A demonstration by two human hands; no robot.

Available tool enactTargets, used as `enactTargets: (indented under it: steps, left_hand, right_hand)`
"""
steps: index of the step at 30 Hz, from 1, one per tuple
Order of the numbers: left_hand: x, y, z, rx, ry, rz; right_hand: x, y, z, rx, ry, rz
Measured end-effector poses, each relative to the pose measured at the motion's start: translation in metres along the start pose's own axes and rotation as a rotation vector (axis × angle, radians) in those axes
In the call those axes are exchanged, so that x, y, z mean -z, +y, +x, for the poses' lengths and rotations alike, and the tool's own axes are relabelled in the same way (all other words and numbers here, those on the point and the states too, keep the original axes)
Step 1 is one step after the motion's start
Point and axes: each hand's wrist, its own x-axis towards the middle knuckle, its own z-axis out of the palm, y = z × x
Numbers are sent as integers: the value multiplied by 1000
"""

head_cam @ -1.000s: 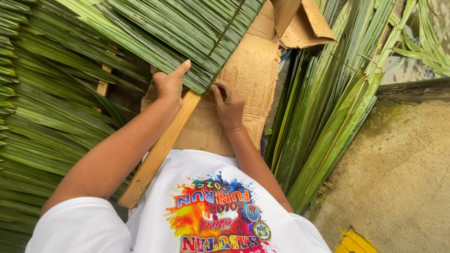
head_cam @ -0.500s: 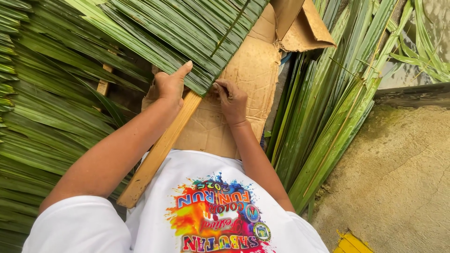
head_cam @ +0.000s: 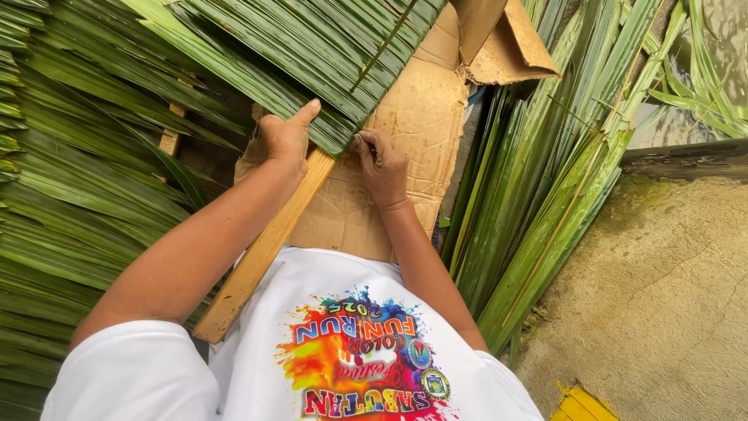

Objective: Weaving individual palm leaves onto a wooden stick to create a thatched roofing or wall panel.

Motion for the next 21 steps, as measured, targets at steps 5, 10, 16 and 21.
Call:
enactTargets:
  steps: [5,10,16,21]
  left_hand:
    - [-13,-17,18,0,-1,-6]
    - [-10,-10,16,-8,-6,52]
    - [-6,-2,6,-4,-62,23]
    - [1,4,-2,-17,-77,-4]
  right_hand:
    - [0,-1,4,4,-6,-7]
    - [4,-1,2,-7,-17,13]
    - [13,-12,2,-39,-50,80]
    - [12,-5,0,-19,-84,71]
